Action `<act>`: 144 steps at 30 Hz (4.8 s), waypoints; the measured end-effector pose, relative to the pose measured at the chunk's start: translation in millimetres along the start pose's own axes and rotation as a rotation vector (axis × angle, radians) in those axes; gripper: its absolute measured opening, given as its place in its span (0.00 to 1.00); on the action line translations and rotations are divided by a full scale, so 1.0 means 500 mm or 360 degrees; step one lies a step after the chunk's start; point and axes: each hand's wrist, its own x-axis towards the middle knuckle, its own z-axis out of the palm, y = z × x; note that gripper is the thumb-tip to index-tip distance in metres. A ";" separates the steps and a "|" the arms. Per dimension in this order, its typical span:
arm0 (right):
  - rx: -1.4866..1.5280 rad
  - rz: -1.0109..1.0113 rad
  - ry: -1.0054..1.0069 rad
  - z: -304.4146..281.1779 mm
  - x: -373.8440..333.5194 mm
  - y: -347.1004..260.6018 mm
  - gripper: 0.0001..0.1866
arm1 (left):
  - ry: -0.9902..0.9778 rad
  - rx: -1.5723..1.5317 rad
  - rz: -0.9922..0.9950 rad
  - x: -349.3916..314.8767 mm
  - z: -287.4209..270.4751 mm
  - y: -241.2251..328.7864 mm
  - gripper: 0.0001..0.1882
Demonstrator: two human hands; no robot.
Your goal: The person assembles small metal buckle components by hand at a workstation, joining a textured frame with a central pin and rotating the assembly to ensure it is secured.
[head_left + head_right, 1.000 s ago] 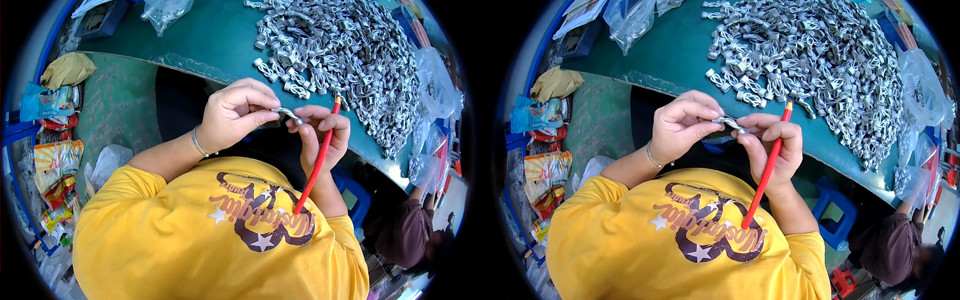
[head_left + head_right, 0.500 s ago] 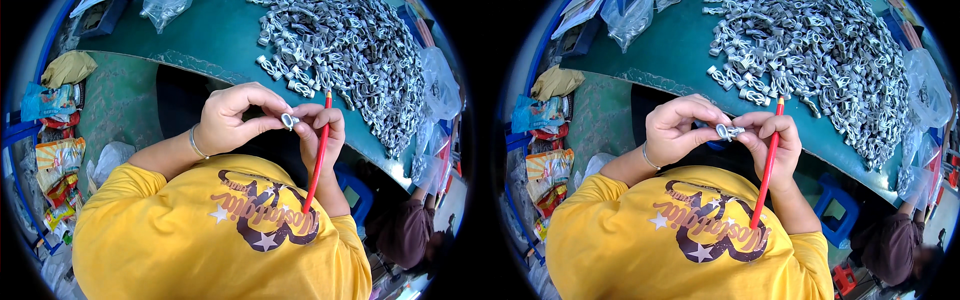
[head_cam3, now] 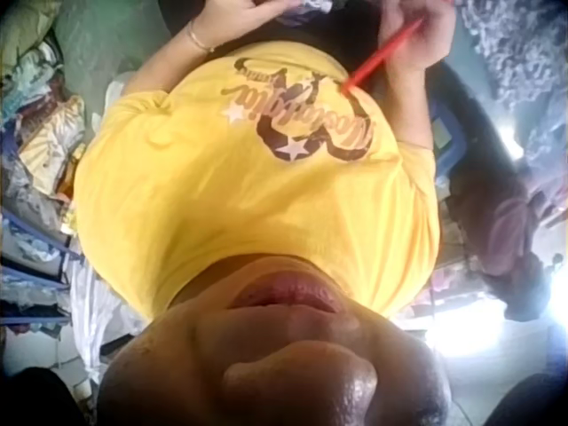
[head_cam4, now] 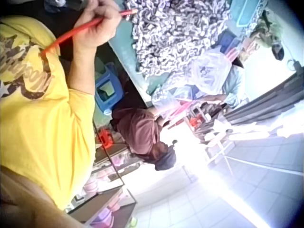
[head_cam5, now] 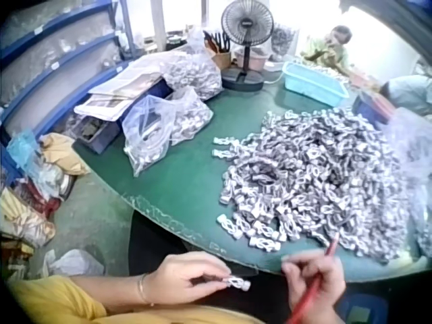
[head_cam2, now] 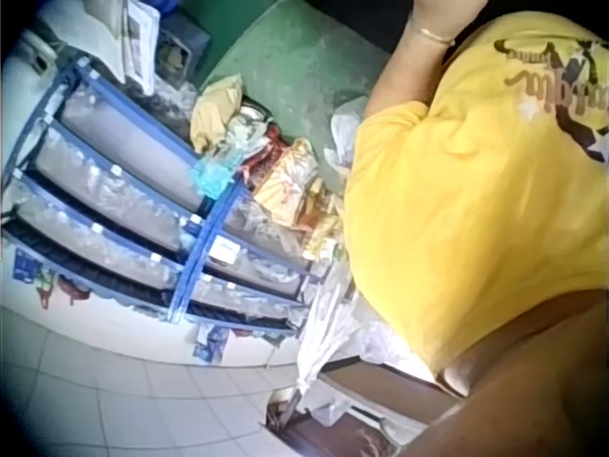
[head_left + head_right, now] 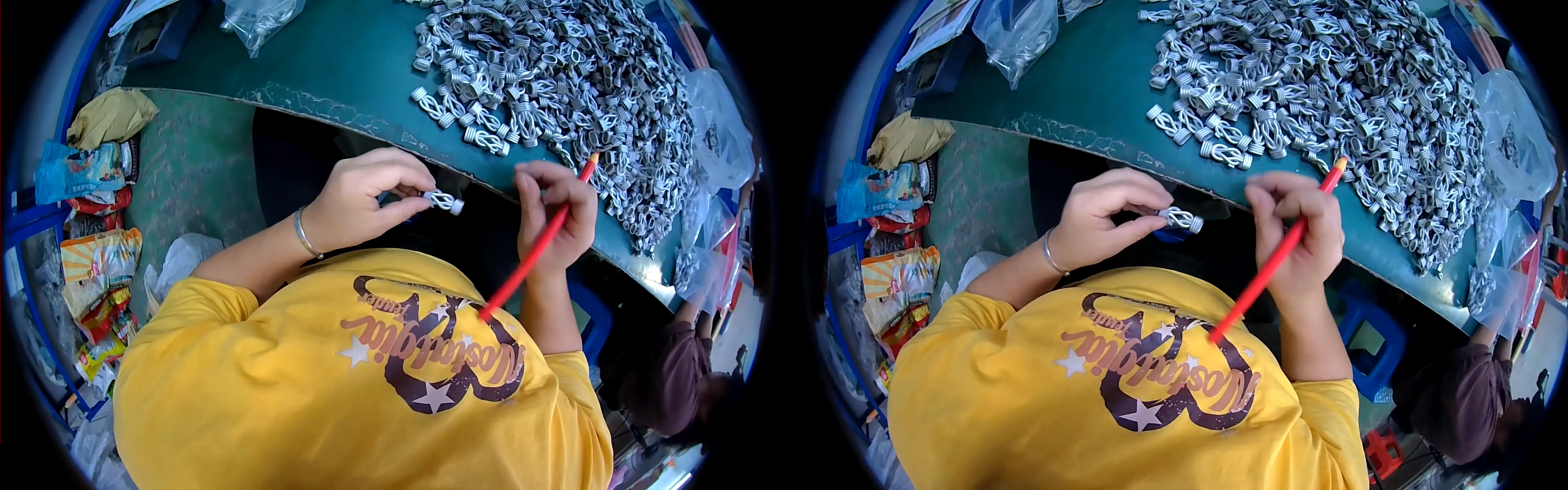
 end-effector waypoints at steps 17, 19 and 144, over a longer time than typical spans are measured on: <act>0.0025 -0.0138 -0.0141 0.015 0.013 0.013 0.18 | 0.0167 0.0004 -0.0133 0.070 0.025 0.021 0.19; 0.0154 -0.0102 -0.0134 0.021 0.008 0.012 0.18 | 0.0059 0.0050 -0.0159 0.068 0.020 0.020 0.15; 0.1135 0.0704 -0.0262 0.012 0.019 -0.005 0.12 | 0.0126 -0.0503 -0.0155 0.059 0.015 0.036 0.12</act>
